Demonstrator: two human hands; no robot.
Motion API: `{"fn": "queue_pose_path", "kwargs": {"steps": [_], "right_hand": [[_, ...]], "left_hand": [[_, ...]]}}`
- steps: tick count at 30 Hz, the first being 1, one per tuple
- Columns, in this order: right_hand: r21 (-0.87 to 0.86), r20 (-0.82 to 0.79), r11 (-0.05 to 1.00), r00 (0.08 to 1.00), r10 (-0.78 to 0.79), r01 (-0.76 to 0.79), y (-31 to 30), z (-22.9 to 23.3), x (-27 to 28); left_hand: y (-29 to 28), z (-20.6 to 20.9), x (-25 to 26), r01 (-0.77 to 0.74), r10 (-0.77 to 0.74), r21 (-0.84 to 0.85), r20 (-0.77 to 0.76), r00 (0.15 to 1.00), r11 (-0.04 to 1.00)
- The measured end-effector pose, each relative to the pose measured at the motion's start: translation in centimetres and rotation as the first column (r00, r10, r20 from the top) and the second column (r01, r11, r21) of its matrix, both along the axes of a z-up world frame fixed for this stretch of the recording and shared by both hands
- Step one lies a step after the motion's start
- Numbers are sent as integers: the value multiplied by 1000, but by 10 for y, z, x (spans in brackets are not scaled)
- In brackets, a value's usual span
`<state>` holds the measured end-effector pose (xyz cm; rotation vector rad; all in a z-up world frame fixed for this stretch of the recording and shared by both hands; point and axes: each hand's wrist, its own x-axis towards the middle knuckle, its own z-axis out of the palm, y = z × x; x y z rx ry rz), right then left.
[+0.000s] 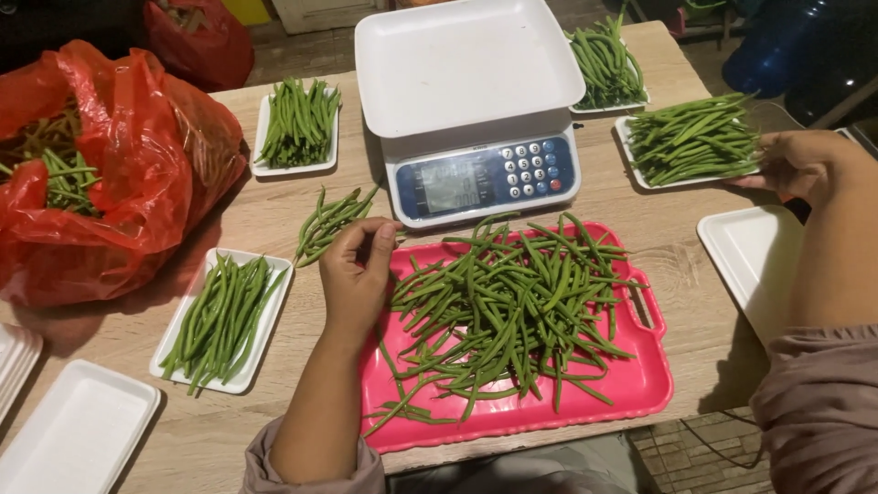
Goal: Sorting green beans from a large bulk bag into smaller trays and weighing them on a digital scale.
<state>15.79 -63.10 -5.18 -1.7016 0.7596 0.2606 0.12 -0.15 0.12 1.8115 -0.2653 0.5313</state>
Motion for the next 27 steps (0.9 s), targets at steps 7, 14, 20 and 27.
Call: {"fn": "queue_pose_path", "kwargs": {"steps": [7,14,20,27], "right_hand": [[-37,7,999,1000,3,-2,2,8,-14],[-117,-19,991,998,63,-65,-44,-30,8],[-203,-35,979,999,30,-37,-7,-1,-1],[-379,32,920,995,-95,100,16,13,5]], "left_hand": [[1,-2,1,3,-3,-12,-8,1000,1000],[0,0,0,6,-7,-13,-29,1000,1000],[1,0,0,4,-5,-22,-35,999,1000],[0,1,0,6,-6,-15,-4,1000,1000]]}}
